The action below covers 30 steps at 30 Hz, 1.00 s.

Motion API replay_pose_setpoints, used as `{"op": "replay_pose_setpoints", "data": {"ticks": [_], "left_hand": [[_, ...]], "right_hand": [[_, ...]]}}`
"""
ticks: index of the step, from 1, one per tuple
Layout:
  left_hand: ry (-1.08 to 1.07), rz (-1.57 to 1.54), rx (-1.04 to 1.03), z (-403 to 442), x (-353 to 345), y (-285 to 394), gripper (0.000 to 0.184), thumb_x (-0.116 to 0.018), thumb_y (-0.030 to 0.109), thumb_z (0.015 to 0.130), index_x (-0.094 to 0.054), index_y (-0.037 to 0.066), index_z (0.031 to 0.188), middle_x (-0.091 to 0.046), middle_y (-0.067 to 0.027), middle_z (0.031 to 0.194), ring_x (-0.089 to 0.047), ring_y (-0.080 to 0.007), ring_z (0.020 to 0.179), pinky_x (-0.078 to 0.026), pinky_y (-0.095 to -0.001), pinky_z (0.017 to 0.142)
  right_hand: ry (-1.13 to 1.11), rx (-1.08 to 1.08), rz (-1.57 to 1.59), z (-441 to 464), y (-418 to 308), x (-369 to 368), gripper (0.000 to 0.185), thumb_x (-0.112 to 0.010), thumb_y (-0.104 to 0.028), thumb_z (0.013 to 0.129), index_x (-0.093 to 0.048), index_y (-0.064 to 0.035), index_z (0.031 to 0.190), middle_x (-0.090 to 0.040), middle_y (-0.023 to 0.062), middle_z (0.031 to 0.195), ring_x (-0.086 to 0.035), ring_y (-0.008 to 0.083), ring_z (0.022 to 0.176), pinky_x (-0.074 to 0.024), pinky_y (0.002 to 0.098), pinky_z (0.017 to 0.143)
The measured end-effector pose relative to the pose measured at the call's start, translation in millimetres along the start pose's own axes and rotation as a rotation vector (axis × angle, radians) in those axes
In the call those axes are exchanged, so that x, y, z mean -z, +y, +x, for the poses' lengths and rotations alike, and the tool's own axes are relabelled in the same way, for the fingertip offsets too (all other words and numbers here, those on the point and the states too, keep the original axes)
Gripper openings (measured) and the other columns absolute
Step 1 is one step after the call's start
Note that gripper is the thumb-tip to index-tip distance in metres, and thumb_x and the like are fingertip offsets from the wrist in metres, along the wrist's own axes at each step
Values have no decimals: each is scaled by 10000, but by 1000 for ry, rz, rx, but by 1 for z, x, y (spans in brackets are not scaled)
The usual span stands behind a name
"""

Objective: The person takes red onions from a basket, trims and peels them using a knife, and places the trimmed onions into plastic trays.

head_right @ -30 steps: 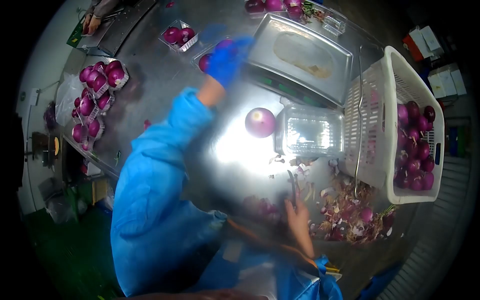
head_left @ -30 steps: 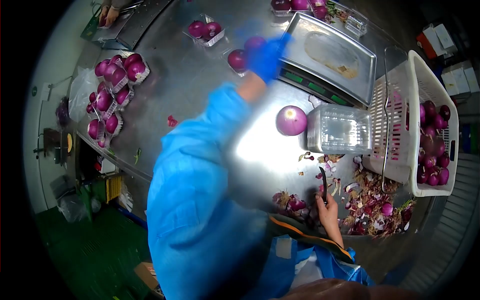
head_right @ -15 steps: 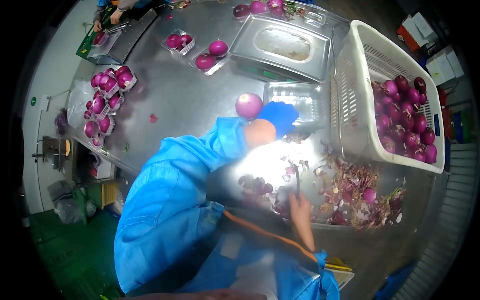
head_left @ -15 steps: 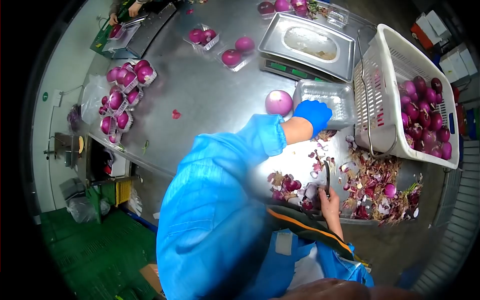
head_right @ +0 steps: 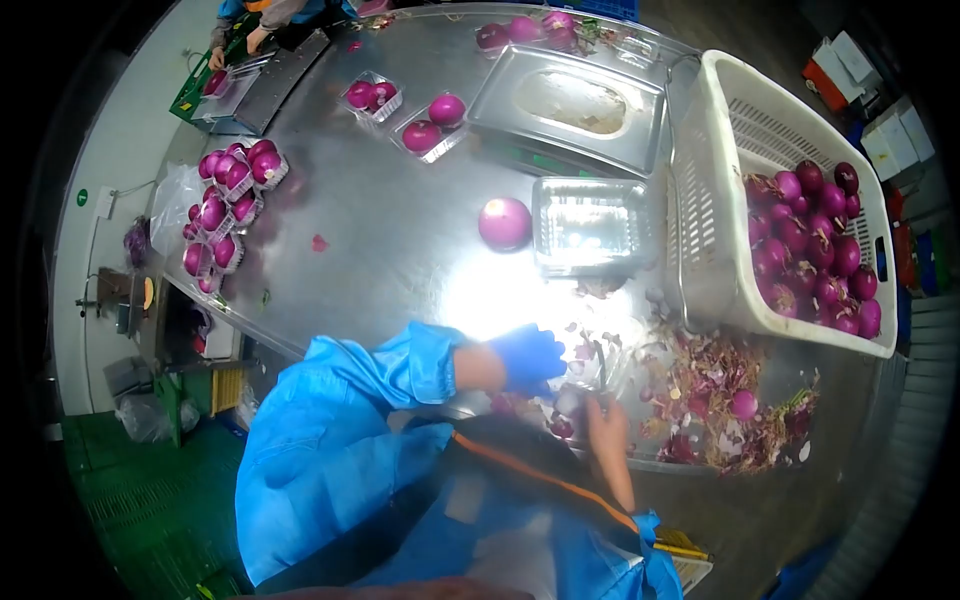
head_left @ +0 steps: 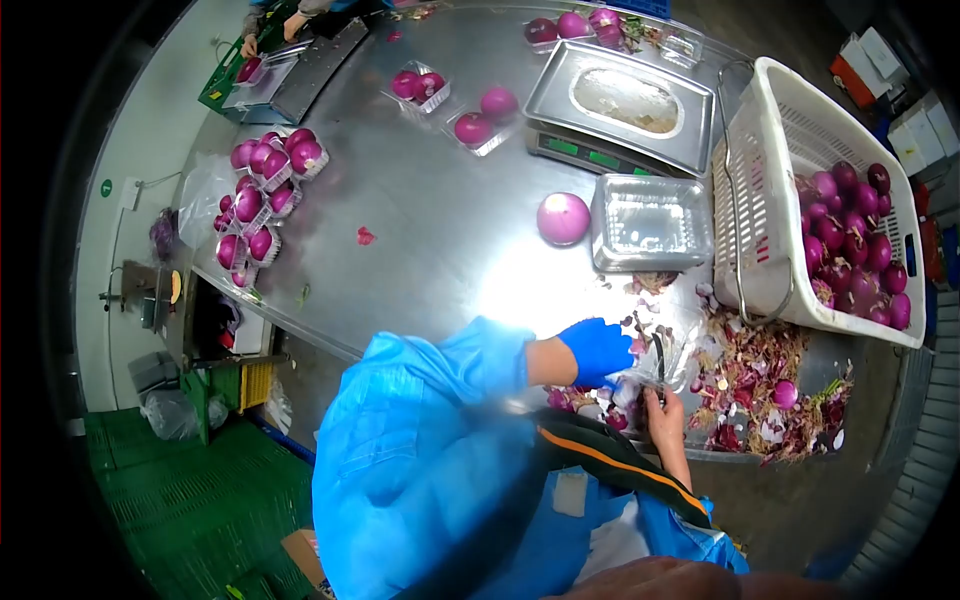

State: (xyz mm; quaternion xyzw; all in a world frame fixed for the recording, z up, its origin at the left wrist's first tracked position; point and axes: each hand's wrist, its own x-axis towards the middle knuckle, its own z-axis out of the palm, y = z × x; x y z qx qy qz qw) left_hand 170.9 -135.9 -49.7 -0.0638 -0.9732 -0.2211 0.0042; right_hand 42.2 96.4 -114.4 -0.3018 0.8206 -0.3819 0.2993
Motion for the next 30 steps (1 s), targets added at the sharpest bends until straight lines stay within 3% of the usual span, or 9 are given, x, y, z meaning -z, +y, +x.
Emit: {"op": "replay_pose_setpoints", "data": {"ticks": [3,6,7,8,9,18,22,24,30], "left_hand": [[254,-384,90,-27,21,-18,493,-715,441,807,-653,103,1161,-655,-114,1092,-631,-315,981,-497,-434,893],[924,-367,541,-38,66,-99,291,-696,157,883,-630,88,1158,-661,-90,1068,-636,-208,970,-509,-326,872],[1332,-863,360,-35,70,-152,274,-632,144,935,-593,72,1197,-645,-59,1051,-613,-169,932,-512,-320,843],[1403,-750,735,-49,99,-190,146,-574,73,934,-589,62,1080,-600,-15,962,-581,-139,874,-500,-305,769],[1719,-840,563,-61,99,-260,94,-534,89,956,-600,80,1022,-577,-14,880,-573,-133,854,-495,-300,752],[2046,-1219,1295,-131,132,-487,562,-693,290,871,-465,107,1351,-589,-195,1212,-664,-310,995,-548,-433,780],[1529,-564,1562,-171,74,-592,610,-757,362,809,-533,94,1309,-628,-184,1210,-657,-361,996,-530,-433,855],[1151,-152,1579,-154,123,-510,606,-785,399,775,-586,78,1249,-655,-172,1184,-647,-375,1009,-523,-414,873],[713,4,1461,-181,130,-511,484,-746,390,818,-636,58,1153,-693,-136,1051,-649,-355,926,-526,-405,843]], "right_hand": [[-54,-118,149,-1,-29,6,232,-616,-227,934,-642,2,954,-586,26,705,-511,110,635,-430,290,585],[-96,-144,102,-1,-31,7,202,-612,-195,930,-641,3,960,-589,25,700,-515,112,635,-438,296,592],[-97,-129,70,1,-30,5,193,-610,-185,929,-640,3,961,-589,26,699,-515,112,635,-440,297,593],[-108,-159,54,2,-45,5,168,-600,-156,925,-640,3,963,-590,30,699,-518,112,637,-439,294,594],[-128,-172,12,3,-44,4,165,-598,-152,924,-640,3,961,-589,31,700,-516,110,639,-438,292,594],[-113,-291,-114,17,-43,-11,184,-627,-149,907,-632,32,941,-565,47,645,-489,118,603,-432,318,556],[-167,-253,-230,23,-4,-11,198,-619,-149,901,-613,43,952,-563,61,642,-477,124,601,-429,333,554],[-179,-222,-228,27,2,-15,195,-611,-145,901,-608,42,959,-568,69,649,-478,129,602,-431,334,556],[-204,-208,-210,29,-5,-20,185,-598,-139,903,-603,35,965,-577,98,668,-491,148,600,-438,341,562]]}}
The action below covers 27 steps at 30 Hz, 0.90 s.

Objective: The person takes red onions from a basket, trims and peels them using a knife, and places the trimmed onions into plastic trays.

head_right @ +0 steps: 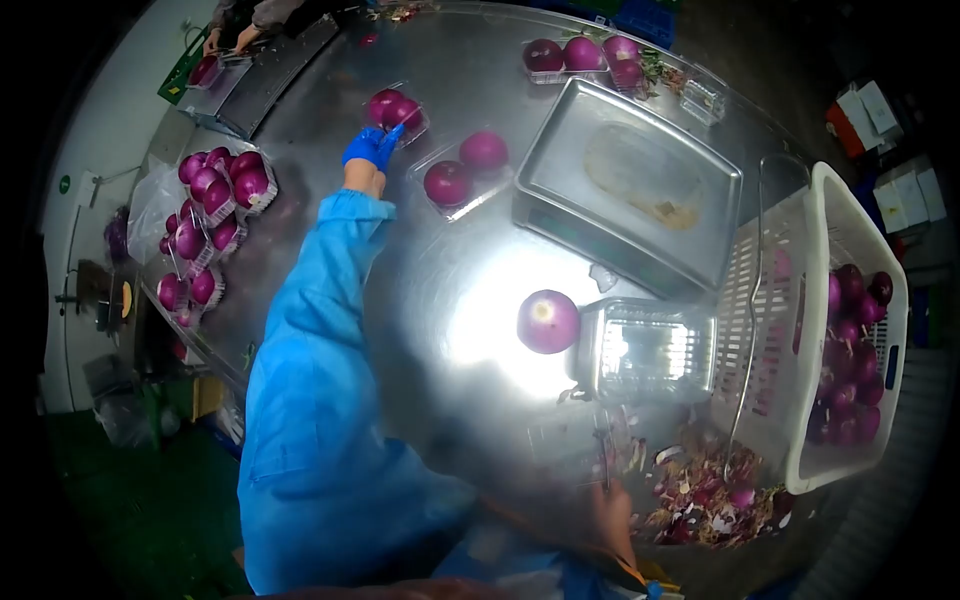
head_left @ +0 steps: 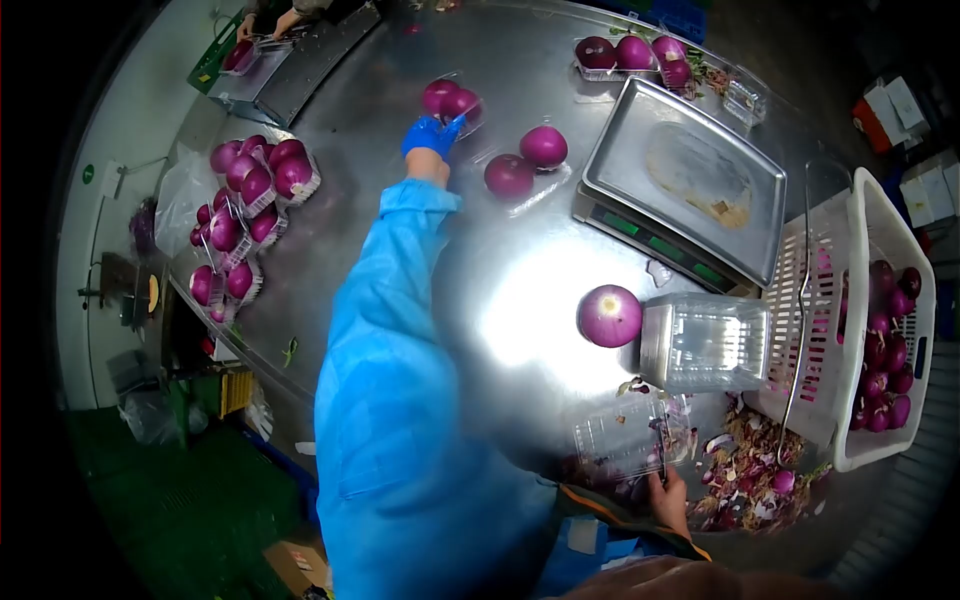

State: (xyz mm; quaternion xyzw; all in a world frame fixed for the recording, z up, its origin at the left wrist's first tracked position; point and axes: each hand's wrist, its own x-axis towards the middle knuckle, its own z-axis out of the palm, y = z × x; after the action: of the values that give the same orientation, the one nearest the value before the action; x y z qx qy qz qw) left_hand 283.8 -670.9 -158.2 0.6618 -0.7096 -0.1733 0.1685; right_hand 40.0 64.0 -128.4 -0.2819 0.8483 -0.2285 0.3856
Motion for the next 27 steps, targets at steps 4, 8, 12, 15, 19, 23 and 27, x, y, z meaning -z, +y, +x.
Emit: {"op": "replay_pose_setpoints", "data": {"ticks": [4,8,12,15,19,23,27], "left_hand": [[-20,-1306,220,-88,59,83,302,-622,177,896,-624,15,1151,-661,-114,1044,-633,-291,895,-544,-368,824],[-313,-1390,-79,-156,87,154,274,-532,29,928,-598,-10,1191,-645,-118,1088,-628,-253,930,-537,-340,868],[-708,-1605,-70,-189,59,212,200,-546,28,916,-560,1,1114,-596,-107,999,-604,-217,901,-552,-353,874],[-824,-1652,-220,-175,-35,230,54,-558,78,919,-571,27,912,-568,-94,862,-601,-231,832,-565,-375,827],[-341,-589,-794,-188,-64,247,259,-675,290,867,-625,39,908,-625,-163,924,-615,-293,846,-518,-386,807],[-177,-51,-930,-187,-26,248,547,-792,509,687,-642,60,961,-616,-234,1034,-617,-374,928,-519,-447,884],[-642,-1090,-124,-176,17,220,488,-678,476,820,-631,67,1080,-630,-209,1101,-640,-397,975,-523,-429,884]], "right_hand": [[9,27,19,-7,-23,7,199,-602,-145,904,-609,29,1001,-592,123,682,-513,166,607,-453,354,581],[31,31,48,-13,-39,12,250,-614,-169,904,-618,16,1072,-618,146,705,-535,180,623,-470,367,609],[93,105,75,-17,-22,6,240,-618,-188,904,-624,15,1032,-618,150,696,-542,186,625,-475,370,619],[122,91,120,-26,-28,13,222,-616,-198,906,-631,4,997,-620,157,702,-553,203,629,-480,367,632],[187,138,129,-38,-14,15,212,-610,-202,911,-632,-10,998,-635,172,720,-602,260,648,-488,378,651],[230,109,77,-45,11,7,223,-610,-196,914,-635,-1,1021,-654,194,777,-638,308,711,-497,379,689],[257,122,46,-48,26,-1,228,-600,-178,920,-638,3,1053,-675,209,868,-654,331,798,-499,377,735]]}}
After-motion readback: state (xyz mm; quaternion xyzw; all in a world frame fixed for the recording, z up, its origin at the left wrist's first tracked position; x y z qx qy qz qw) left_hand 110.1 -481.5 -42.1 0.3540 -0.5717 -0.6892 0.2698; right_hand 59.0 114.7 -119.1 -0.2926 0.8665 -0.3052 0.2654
